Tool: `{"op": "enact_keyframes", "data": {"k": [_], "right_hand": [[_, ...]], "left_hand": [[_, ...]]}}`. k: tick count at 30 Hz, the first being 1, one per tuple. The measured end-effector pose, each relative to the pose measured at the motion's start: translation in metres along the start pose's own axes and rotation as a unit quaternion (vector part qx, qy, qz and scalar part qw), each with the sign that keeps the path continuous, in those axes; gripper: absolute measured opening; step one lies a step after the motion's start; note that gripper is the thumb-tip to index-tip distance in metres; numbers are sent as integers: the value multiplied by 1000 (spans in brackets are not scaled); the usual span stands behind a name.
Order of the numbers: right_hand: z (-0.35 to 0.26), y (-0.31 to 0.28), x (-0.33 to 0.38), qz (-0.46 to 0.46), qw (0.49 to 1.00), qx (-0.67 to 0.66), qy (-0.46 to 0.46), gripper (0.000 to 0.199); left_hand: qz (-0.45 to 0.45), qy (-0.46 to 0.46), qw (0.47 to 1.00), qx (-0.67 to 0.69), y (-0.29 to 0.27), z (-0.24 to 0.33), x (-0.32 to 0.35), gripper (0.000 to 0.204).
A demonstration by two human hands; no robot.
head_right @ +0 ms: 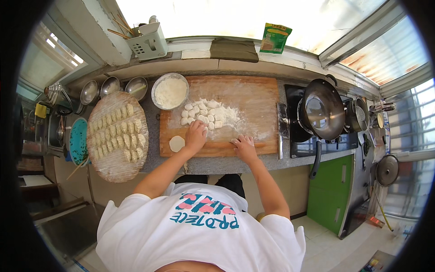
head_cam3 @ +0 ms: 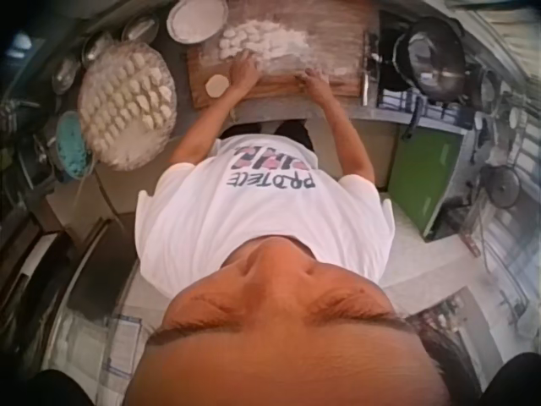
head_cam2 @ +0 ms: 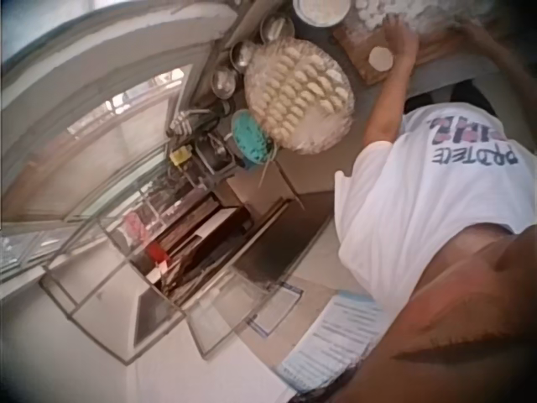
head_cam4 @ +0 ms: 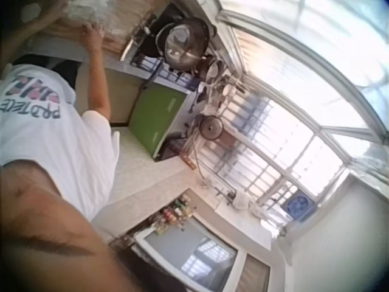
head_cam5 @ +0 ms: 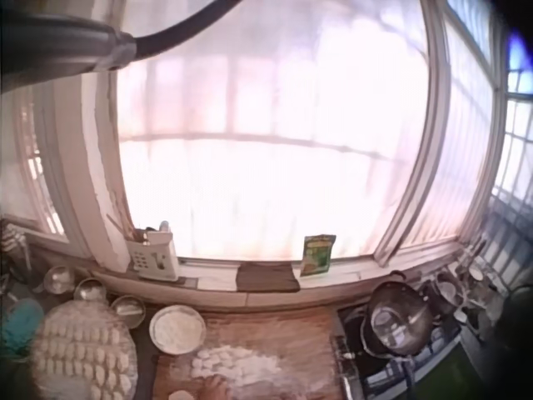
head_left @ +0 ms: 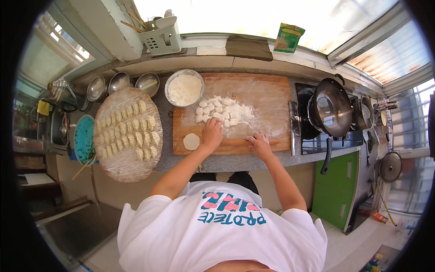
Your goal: The person rolls small dough pieces into flat circular discs using a wooden rolling pin on a floured wooden board. The person repeatedly picks up dough balls, flattens them, and places them back on the board. A tray of prepared dumplings is visible to the left.
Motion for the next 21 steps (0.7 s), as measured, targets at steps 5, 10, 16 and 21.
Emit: {"op": "enact_keyframes", "data": {"k": [5, 10, 16, 21], "right_hand": [[1, -1, -16, -19, 996, -91, 14, 39], [42, 2, -85, 98, 991, -90, -6, 58], [89, 12, -120, 153, 986, 32, 51, 69], [37, 11, -72, -40, 969, -237, -54, 67]], "left_hand": [[-21, -4, 1000, 18, 36, 17, -3, 14], [-17, -48, 999, 0, 55, 41, 5, 14], [-30, -36, 999, 9, 44, 50, 38, 31], [-68, -7, 997, -27, 33, 52, 68, 43]]}}
Point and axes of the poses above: each hand's wrist, its own x-axis away from the middle knuckle, its own y-axis out of the palm, z = x × y, the point moved 8 cm from there along -x, towards the middle knuckle, and after that the axes turned 11 degrees about z, right-handed, at the moved point
